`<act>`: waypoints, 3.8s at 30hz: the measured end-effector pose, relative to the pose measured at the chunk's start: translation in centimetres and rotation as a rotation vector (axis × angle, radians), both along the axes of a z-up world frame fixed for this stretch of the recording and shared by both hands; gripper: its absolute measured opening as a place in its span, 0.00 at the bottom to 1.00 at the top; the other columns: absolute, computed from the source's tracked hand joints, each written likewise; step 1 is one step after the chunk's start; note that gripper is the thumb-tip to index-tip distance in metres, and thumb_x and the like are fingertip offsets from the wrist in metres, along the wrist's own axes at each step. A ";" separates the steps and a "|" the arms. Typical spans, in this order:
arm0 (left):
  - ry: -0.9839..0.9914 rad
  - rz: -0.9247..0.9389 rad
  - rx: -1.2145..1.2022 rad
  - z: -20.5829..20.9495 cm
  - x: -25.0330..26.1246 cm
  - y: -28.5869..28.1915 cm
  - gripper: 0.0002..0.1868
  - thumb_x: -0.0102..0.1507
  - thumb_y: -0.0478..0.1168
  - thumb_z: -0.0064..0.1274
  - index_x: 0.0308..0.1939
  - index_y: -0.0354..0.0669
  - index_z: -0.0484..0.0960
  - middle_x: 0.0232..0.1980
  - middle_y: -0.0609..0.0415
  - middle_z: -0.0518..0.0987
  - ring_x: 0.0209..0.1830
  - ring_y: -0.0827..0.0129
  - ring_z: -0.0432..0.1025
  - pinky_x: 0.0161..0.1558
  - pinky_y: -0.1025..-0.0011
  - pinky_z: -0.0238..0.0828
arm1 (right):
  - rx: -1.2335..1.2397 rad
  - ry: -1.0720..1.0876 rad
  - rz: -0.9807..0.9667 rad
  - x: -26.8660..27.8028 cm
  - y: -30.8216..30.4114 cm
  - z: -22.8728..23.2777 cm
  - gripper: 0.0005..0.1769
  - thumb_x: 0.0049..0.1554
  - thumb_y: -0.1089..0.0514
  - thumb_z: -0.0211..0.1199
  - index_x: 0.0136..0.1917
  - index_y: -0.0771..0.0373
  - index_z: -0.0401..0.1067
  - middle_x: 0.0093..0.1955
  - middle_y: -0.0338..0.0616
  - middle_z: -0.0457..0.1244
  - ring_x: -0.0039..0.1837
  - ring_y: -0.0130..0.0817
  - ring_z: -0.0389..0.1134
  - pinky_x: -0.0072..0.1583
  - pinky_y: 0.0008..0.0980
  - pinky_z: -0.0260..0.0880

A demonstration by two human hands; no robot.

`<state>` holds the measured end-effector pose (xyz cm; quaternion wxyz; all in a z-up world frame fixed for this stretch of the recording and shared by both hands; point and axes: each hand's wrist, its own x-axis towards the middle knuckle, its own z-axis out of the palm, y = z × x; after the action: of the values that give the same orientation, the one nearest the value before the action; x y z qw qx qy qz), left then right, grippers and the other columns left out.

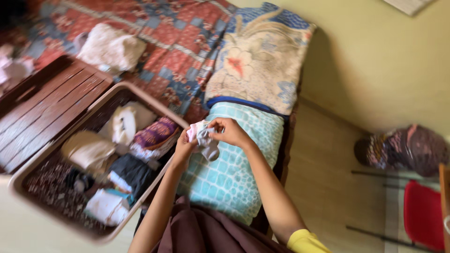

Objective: The person sorts small items of clothing like socks and underwear on a bed and places them into a suitcase.

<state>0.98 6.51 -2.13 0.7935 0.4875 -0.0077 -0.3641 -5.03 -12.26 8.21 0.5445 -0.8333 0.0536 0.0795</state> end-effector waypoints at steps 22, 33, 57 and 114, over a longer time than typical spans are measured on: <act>-0.012 0.633 0.212 -3.4 1.2 32.2 0.26 0.64 0.37 0.49 0.67 0.46 0.67 0.56 0.54 0.76 0.52 0.71 0.70 0.51 0.73 0.69 | 0.834 0.354 0.026 9.7 33.3 -11.2 0.36 0.54 0.66 0.69 0.72 0.62 0.59 0.59 0.45 0.68 0.59 0.32 0.69 0.59 0.35 0.70; -0.248 0.728 0.758 -2.8 7.8 45.2 0.15 0.67 0.42 0.51 0.55 0.39 0.79 0.55 0.49 0.77 0.50 0.66 0.75 0.51 0.68 0.72 | 0.166 -0.176 0.006 14.8 45.4 -31.7 0.35 0.51 0.67 0.74 0.70 0.68 0.65 0.62 0.56 0.68 0.62 0.45 0.69 0.63 0.39 0.69; -0.528 0.846 0.997 -1.5 10.6 42.9 0.11 0.61 0.31 0.51 0.47 0.41 0.81 0.59 0.45 0.71 0.63 0.52 0.64 0.66 0.58 0.60 | -0.416 -0.226 0.562 15.0 47.3 -28.9 0.17 0.54 0.63 0.59 0.56 0.71 0.72 0.55 0.68 0.65 0.59 0.65 0.65 0.60 0.53 0.66; -0.959 0.486 1.260 -2.9 8.0 44.5 0.24 0.71 0.46 0.41 0.71 0.47 0.70 0.82 0.50 0.57 0.84 0.56 0.45 0.80 0.52 0.33 | 0.049 0.343 0.336 19.0 45.8 -27.6 0.26 0.50 0.50 0.73 0.56 0.69 0.78 0.49 0.51 0.73 0.49 0.38 0.71 0.52 0.38 0.73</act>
<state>8.96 50.98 -5.06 0.3388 0.9313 -0.0344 0.1291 13.99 33.50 -19.40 0.5264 -0.7915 0.0039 0.3104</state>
